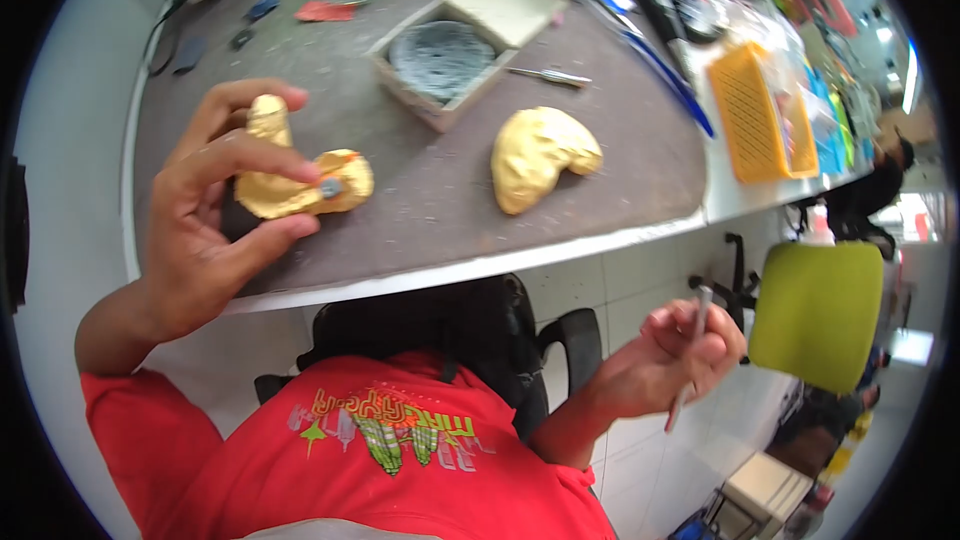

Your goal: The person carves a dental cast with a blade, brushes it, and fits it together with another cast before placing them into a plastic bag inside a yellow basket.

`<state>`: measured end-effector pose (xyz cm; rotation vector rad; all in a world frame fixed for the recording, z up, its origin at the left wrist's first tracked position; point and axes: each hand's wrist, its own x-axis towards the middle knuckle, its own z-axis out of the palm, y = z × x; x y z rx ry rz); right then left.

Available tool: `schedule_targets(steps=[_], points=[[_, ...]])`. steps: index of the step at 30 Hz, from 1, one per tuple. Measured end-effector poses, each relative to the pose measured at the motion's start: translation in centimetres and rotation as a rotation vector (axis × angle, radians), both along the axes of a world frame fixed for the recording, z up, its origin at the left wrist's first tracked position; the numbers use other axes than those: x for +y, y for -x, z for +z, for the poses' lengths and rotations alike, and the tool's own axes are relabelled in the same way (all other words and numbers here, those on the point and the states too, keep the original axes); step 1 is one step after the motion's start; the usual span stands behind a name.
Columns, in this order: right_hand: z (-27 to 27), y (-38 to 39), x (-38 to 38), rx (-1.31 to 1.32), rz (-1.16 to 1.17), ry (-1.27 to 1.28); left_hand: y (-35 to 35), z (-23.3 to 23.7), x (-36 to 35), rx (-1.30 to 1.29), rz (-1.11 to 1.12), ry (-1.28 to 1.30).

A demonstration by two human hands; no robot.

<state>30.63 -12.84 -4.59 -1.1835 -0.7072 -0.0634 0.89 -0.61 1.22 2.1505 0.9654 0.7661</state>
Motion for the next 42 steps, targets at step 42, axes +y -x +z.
schedule_targets(steps=[42], points=[[2.0,9.5,6.7,-0.539,0.777,0.195,-0.2,-0.4,0.1,-0.166,0.008,0.072]])
